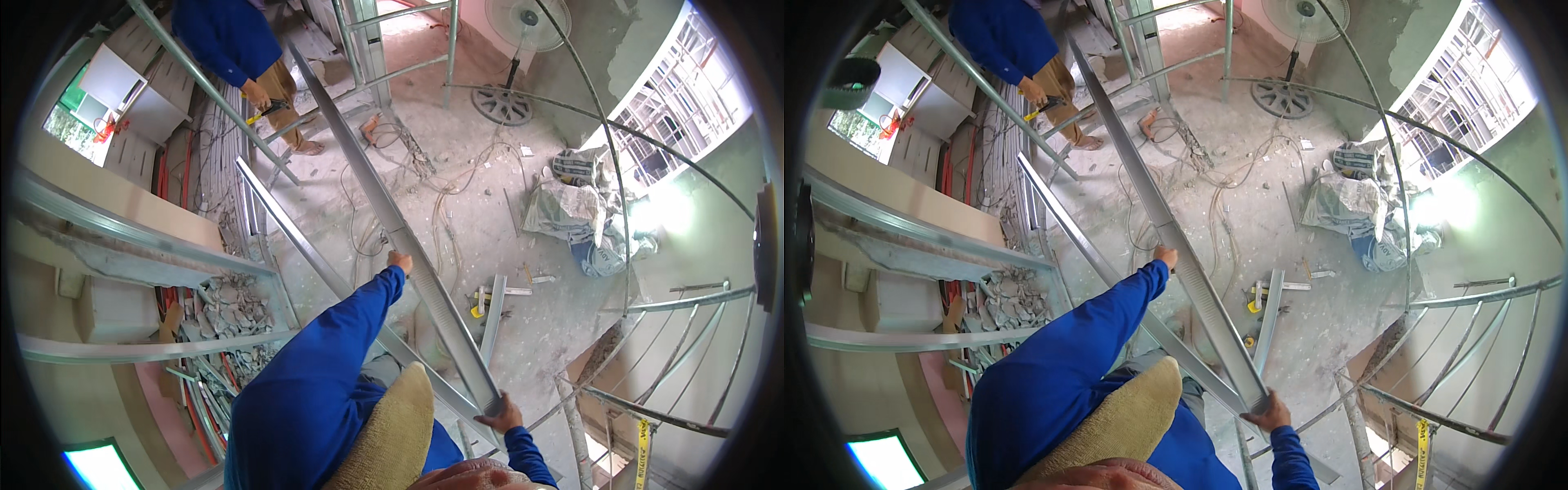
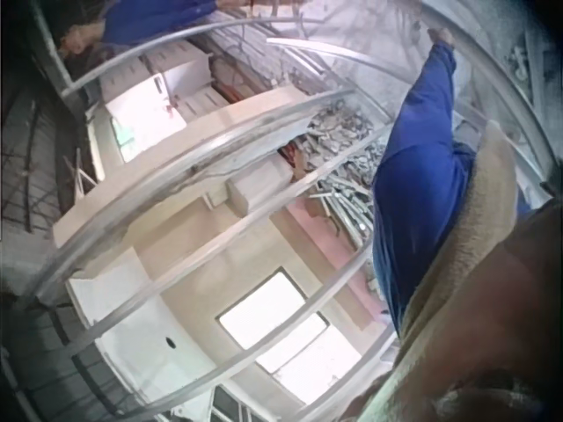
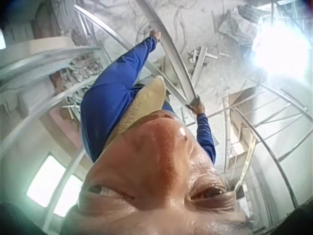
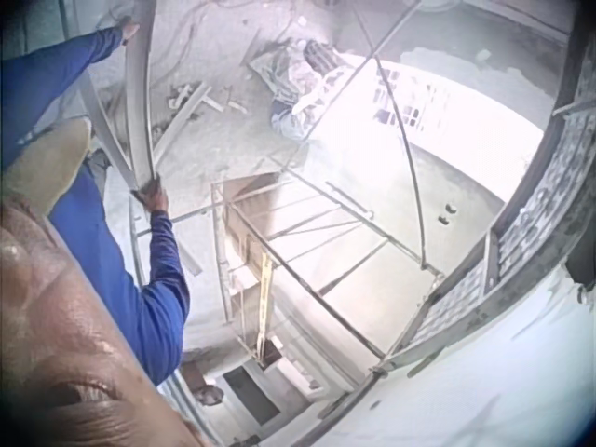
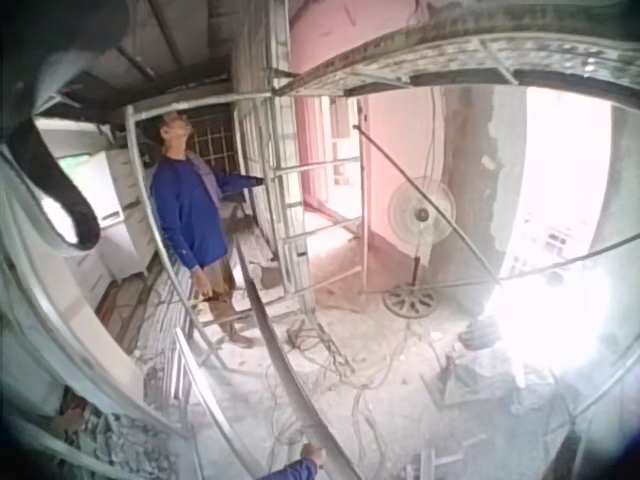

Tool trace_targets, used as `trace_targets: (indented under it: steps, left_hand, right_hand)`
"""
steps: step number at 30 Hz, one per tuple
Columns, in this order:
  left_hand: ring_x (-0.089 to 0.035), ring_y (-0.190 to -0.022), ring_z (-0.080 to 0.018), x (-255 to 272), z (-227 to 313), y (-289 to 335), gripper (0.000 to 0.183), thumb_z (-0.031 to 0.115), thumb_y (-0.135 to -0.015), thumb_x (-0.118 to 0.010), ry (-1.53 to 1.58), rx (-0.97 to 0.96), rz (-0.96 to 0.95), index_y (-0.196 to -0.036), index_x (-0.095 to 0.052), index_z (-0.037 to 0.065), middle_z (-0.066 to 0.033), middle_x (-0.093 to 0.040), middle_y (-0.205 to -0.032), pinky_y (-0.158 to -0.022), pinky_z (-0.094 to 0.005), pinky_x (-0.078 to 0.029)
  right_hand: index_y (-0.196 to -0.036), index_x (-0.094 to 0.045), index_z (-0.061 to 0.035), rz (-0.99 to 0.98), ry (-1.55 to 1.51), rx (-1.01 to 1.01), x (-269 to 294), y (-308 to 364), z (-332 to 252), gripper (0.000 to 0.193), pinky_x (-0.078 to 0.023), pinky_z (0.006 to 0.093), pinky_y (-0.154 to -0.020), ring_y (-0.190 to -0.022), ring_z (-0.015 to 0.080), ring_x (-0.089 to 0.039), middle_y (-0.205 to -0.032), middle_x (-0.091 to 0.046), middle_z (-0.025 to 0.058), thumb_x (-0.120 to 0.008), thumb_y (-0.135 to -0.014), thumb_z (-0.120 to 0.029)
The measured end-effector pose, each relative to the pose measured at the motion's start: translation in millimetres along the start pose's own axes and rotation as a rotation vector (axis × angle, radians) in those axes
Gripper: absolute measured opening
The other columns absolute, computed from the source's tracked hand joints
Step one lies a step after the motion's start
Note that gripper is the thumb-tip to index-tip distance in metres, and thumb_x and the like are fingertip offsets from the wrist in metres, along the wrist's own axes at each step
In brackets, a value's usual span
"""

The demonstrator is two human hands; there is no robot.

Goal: The person measures and marks a metal frame with a tape measure and pencil, then uses tin snips to cut the frame along the marked line. The person then measures and positions the cut frame onto a larger metal structure.

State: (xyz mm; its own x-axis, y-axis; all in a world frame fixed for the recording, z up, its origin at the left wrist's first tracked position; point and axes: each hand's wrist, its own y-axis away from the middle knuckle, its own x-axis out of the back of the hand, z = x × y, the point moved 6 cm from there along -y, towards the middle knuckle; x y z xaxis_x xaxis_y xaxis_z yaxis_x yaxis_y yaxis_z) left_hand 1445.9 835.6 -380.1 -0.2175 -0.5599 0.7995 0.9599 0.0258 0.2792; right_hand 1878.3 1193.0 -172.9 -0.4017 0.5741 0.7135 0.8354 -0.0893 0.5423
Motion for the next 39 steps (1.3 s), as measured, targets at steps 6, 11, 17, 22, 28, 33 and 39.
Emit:
trace_targets:
  steps: [6,11,17,22,28,33,39]
  left_hand:
    - [-0.069,-0.078,-0.0336,56.1,-15.7,-50.4,0.024,0.014,-0.08,-0.063,0.536,0.218,0.176,-0.089,-0.067,-0.007,-0.023,-0.07,-0.085,-0.069,-0.0407,-0.055]
    - [-0.061,-0.064,-0.0189,98.3,29.0,-116.9,0.042,0.048,-0.086,-0.072,1.307,0.393,-0.152,-0.098,-0.067,0.008,-0.0033,-0.065,-0.08,-0.057,-0.0358,-0.05]
    - [-0.064,-0.087,-0.0234,140.7,48.9,-125.4,0.063,0.061,-0.087,-0.062,1.284,0.35,-0.278,-0.117,-0.056,0.006,-0.0107,-0.061,-0.104,-0.067,-0.037,-0.054]
    - [-0.066,-0.085,-0.0285,52.2,-14.3,5.4,0.067,0.063,-0.086,-0.061,1.17,0.478,-0.444,-0.117,-0.053,0.004,-0.0125,-0.059,-0.108,-0.065,-0.0379,-0.054]
    - [-0.062,-0.102,-0.041,-48.3,-101.7,210.4,0.073,0.063,-0.083,-0.061,-0.031,0.23,-0.759,-0.121,-0.061,0.0,-0.0271,-0.065,-0.106,-0.092,-0.0477,-0.048]
    - [-0.051,-0.123,-0.0411,-37.7,-94.2,332.3,0.079,0.05,-0.074,-0.074,-0.442,0.037,-0.925,-0.131,-0.051,0.0,-0.027,-0.048,-0.134,-0.102,-0.0449,-0.044]
    - [-0.046,-0.126,-0.0447,-46.4,-62.4,350.4,0.102,0.048,-0.071,-0.078,-0.525,0.125,-0.938,-0.147,-0.028,0.003,-0.0238,-0.035,-0.146,-0.104,-0.0479,-0.043]
  right_hand:
    - [-0.123,-0.051,-0.0037,0.06,0.024,-0.036,30.6,-10.0,-89.9,0.085,-0.053,0.0477,-0.081,-0.094,0.0393,-0.067,-0.102,-0.068,0.0217,-0.083,-0.06,-0.051]
    - [-0.119,-0.055,-0.008,0.238,0.121,-0.012,81.6,-76.5,-158.8,0.076,-0.054,0.048,-0.075,-0.092,0.0382,-0.066,-0.101,-0.067,0.0182,-0.083,-0.062,-0.049]
    - [-0.127,-0.044,-0.0016,0.196,0.034,0.119,116.5,-228.2,-187.4,0.085,-0.051,0.0484,-0.08,-0.093,0.0433,-0.064,-0.102,-0.065,0.0259,-0.083,-0.065,-0.045]
    - [-0.123,-0.055,-0.006,0.137,0.199,0.115,134.8,-347.2,-251.1,0.08,-0.053,0.0474,-0.086,-0.1,0.0398,-0.066,-0.109,-0.067,0.0235,-0.079,-0.066,-0.056]
    - [-0.126,-0.056,0.0002,0.878,-0.009,0.375,302.2,-403.5,-270.9,0.068,-0.047,0.0461,-0.097,-0.109,0.0395,-0.061,-0.113,-0.064,0.025,-0.07,-0.08,-0.048]
    - [-0.113,-0.065,-0.0031,0.96,0.336,0.28,283.6,-400.8,-78.4,0.049,-0.05,0.0416,-0.091,-0.105,0.0326,-0.064,-0.11,-0.067,0.0216,-0.068,-0.085,-0.043]
    - [-0.106,-0.07,-0.0002,0.111,0.116,-0.551,-29.0,-311.9,217.0,0.055,-0.051,0.0444,-0.091,-0.104,0.0376,-0.065,-0.111,-0.067,0.023,-0.072,-0.077,-0.048]
